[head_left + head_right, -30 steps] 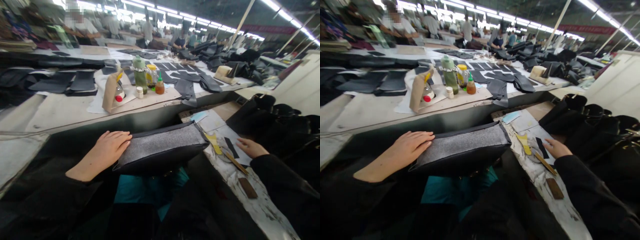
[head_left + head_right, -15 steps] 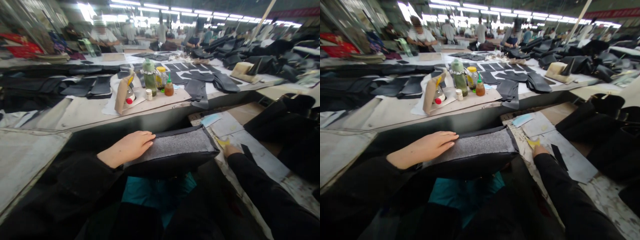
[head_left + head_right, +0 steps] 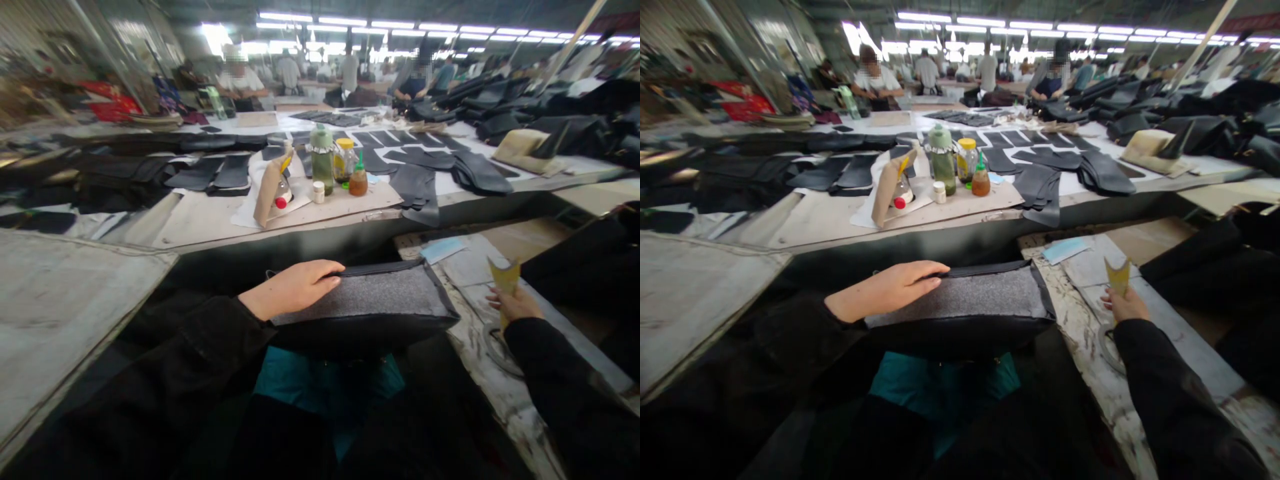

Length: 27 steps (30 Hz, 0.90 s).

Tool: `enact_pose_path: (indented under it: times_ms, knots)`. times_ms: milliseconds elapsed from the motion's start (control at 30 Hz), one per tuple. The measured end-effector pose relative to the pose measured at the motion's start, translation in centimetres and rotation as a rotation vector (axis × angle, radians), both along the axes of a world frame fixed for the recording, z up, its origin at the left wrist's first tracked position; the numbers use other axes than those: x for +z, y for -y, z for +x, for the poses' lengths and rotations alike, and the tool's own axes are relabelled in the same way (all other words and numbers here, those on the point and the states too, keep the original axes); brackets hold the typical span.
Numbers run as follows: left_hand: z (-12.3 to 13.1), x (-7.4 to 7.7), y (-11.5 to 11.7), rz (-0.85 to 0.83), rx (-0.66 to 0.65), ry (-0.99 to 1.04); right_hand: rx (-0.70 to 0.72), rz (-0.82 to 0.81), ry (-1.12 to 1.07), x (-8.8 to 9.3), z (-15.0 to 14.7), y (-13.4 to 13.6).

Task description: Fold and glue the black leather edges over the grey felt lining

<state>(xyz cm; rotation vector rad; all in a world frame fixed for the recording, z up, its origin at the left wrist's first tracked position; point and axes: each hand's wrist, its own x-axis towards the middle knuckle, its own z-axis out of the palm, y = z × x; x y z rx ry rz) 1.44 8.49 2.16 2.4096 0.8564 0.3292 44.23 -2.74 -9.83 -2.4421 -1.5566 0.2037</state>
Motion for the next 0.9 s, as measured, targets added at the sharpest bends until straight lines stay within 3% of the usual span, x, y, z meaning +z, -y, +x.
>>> enact_pose_path:
  times_ms: [67,133,233,300,400,467,533,600,767,900]
  knots:
    - [-1.6,0.6,-0.3,-0.073,0.126,0.102,-0.013,0.105,-0.155,3.5,-2.1,-0.5]
    - [-2.4,1.0,0.0,-0.181,0.248,0.268,-0.143,0.345,-0.579,7.6,-5.7,-1.0]
    - [-2.1,1.0,2.2,-0.472,0.285,0.503,0.023,0.467,-0.740,13.5,-13.0,-1.7]
    - [-1.3,0.9,4.3,-0.812,0.183,0.560,0.334,0.566,-0.781,16.2,-17.9,-2.4]
    - [-1.0,0.7,6.7,-1.349,0.010,0.653,0.974,0.628,-0.418,18.0,-23.9,-3.8]
    - [-1.8,0.4,7.5,-1.490,0.026,0.828,1.344,0.511,-0.240,18.1,-26.9,-4.5]
    - [-3.1,-0.2,7.8,-1.498,0.125,0.988,1.562,0.386,-0.148,17.6,-29.3,-5.0]
    - [-4.3,-1.0,8.0,-1.476,0.221,1.073,1.580,0.336,-0.073,16.7,-31.2,-5.1]
    - [-7.3,-2.1,7.2,-1.330,0.483,1.320,1.384,0.373,0.026,15.3,-33.5,-6.0]
    - [-10.7,-2.7,4.5,-1.142,0.724,1.573,1.074,0.422,-0.079,15.3,-33.3,-8.2]
